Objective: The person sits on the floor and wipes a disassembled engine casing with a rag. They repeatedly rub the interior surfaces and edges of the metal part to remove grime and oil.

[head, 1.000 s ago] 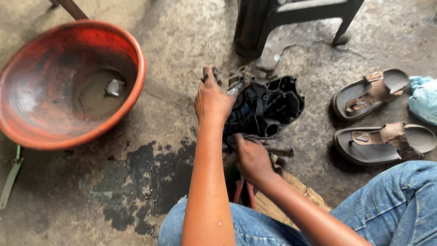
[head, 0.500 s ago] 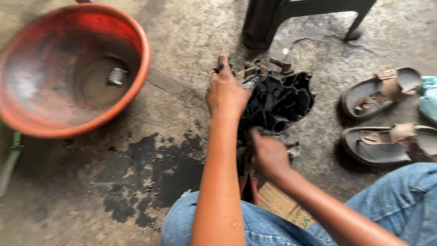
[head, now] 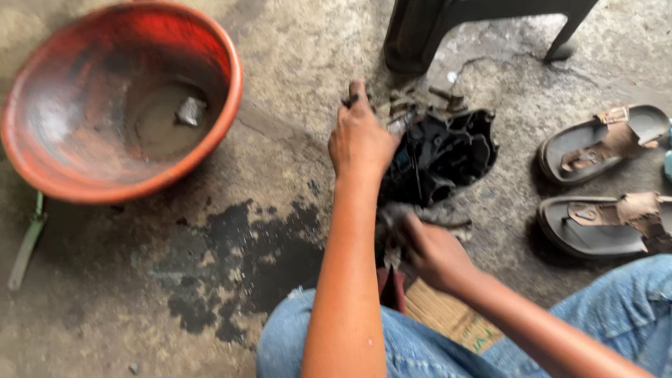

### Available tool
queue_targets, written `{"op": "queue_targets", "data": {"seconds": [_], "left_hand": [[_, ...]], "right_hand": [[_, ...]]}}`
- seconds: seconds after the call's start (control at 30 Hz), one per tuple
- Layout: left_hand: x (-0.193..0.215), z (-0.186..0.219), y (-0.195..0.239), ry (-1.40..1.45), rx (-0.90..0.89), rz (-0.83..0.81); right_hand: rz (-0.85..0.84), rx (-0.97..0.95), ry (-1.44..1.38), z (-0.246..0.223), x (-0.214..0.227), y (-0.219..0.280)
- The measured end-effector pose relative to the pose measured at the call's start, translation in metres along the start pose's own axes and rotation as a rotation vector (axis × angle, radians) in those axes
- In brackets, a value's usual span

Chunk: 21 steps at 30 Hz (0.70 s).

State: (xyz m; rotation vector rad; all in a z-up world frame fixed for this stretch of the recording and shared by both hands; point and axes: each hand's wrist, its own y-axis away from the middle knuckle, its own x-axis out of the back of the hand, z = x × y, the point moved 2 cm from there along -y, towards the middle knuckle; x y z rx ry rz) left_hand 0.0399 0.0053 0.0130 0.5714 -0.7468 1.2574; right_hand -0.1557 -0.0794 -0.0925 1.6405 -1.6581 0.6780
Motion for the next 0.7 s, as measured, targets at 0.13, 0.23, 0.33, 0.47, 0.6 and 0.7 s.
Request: {"op": "queue_targets", "data": {"seconds": [0.13, 0.23, 0.33, 0.47, 0.6, 0.7], "left_hand": [[0.001, 0.001, 0.005, 0.020, 0.048, -0.085], [-0.001, -0.002, 0.002, 0.000, -0.019, -0.025], [-0.014, -0.012, -0.003, 0.022, -0.012, 0.025], [-0.011, -0.015, -0.012, -0.009, -0.009, 0.007], [-0.005, -0.013, -0.002, 0.030, 0.048, -0.038], [0.003, -0.010, 0.002, 0.047, 0.011, 0.007]], "right_hand": [[0.055, 0.137, -0.233, -0.003, -0.018, -0.021], [0.022, 0.121, -0.178, -0.006, -0.014, 0.004], [-0.002, 0.163, -0.030, 0.004, 0.001, 0.001], [0.057, 0.072, -0.178, -0.008, -0.010, -0.021], [-0.003, 0.002, 0.102, -0.013, 0.000, -0.006], [0.096, 0.010, 0.084, -0.015, 0.001, -0.014]]}}
